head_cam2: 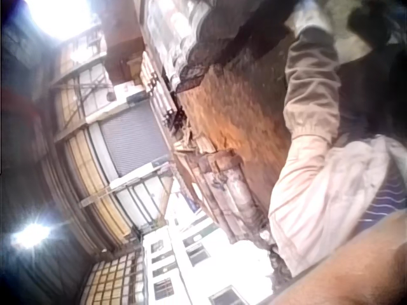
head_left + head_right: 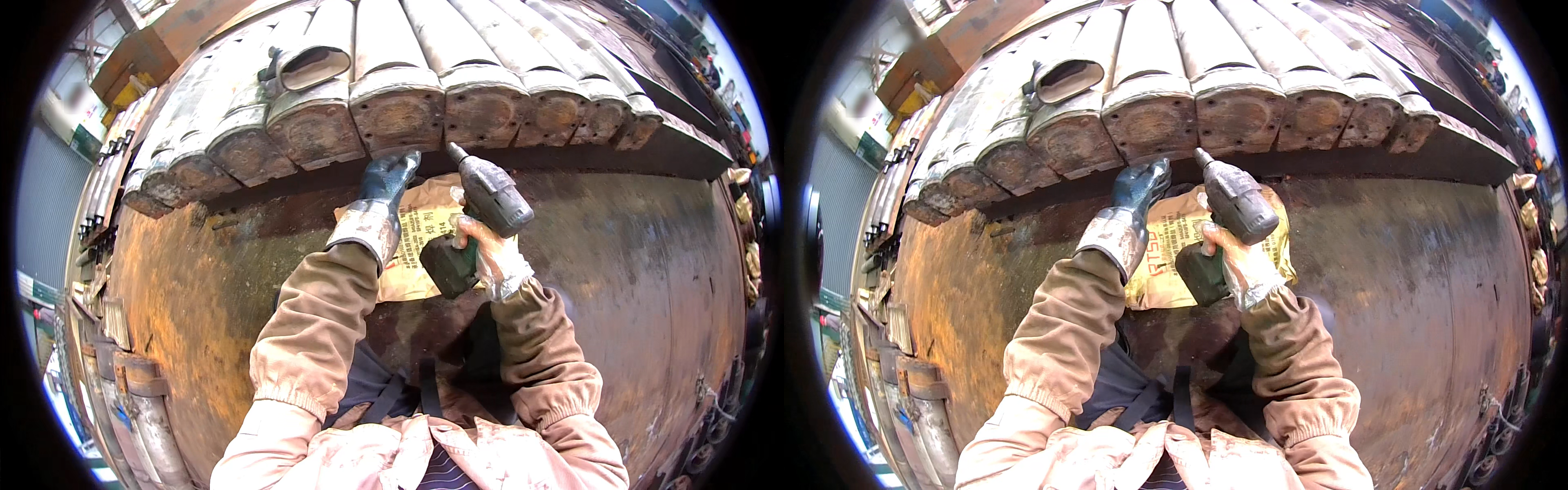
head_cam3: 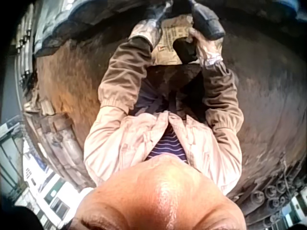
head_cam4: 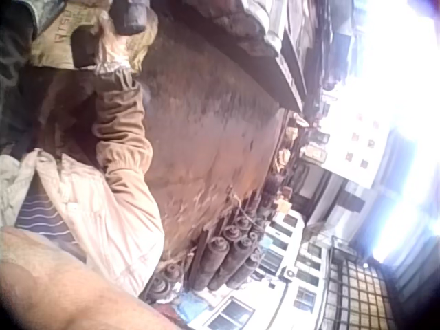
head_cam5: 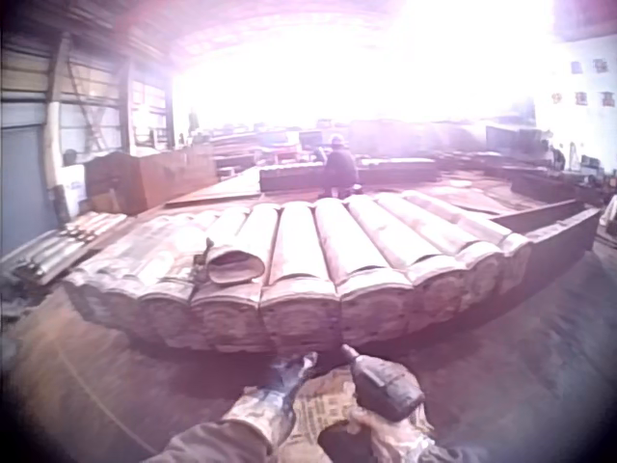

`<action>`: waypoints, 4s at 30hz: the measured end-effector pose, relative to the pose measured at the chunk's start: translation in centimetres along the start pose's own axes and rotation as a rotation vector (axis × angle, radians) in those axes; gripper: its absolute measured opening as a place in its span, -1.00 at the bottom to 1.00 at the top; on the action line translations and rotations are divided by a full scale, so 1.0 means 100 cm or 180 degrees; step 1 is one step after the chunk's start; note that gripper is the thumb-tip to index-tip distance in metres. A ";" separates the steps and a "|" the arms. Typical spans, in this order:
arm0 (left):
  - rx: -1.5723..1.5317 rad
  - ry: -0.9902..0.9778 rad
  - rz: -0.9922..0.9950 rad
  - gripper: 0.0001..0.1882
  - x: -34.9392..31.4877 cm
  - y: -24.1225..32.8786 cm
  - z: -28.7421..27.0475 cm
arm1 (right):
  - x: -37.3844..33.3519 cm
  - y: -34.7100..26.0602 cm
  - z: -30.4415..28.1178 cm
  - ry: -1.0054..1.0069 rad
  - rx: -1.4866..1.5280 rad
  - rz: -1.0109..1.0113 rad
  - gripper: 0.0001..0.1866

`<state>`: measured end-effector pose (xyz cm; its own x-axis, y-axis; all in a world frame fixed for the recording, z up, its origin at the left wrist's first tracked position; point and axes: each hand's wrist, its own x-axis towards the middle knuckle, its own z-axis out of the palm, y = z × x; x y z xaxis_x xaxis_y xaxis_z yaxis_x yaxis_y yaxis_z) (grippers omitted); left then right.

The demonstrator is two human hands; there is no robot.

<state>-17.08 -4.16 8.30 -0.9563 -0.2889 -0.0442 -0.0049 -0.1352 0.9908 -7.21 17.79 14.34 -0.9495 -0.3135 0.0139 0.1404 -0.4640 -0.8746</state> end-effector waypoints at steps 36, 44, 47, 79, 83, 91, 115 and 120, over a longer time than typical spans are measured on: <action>-0.1450 0.0844 -0.0274 -0.50 -0.074 0.069 -0.149 | 0.106 0.098 0.143 -0.0271 -0.0653 -0.0213 -0.73; -0.1757 0.0803 -0.0276 -0.55 -0.067 0.068 -0.155 | 0.112 0.077 0.135 0.0041 -0.3373 -0.1479 -0.45; -0.1834 0.0732 -0.0351 -0.58 -0.067 0.073 -0.149 | 0.119 0.091 0.127 -0.0039 -0.3055 -0.1578 -0.56; -0.1994 -0.0158 -0.0968 -0.42 -0.032 0.090 -0.107 | 0.091 0.078 0.105 -0.0492 -0.1788 -0.0324 -0.78; -0.2021 -0.0397 -0.1018 -0.40 -0.024 0.093 -0.094 | 0.075 0.058 0.096 -0.0707 -0.1303 0.0418 -0.83; -0.3020 -0.1670 -0.0981 -0.40 -0.027 0.082 -0.054 | 0.032 0.015 0.089 -0.0568 -0.0884 0.0467 -0.64; -0.2530 -0.0446 -0.0232 -0.56 -0.033 0.054 0.016 | 0.015 0.011 0.025 -0.0348 -0.0316 0.0742 -0.62; -0.3266 -0.0666 -0.1315 -0.56 -0.026 0.052 0.010 | 0.017 0.007 0.034 -0.0370 -0.0155 0.0802 -0.61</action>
<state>-14.93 -3.16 13.67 -0.9677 0.1102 -0.2266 -0.1822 -0.9273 0.3270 -7.77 14.16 15.41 -0.8474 -0.5082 -0.1540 0.3517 -0.3198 -0.8798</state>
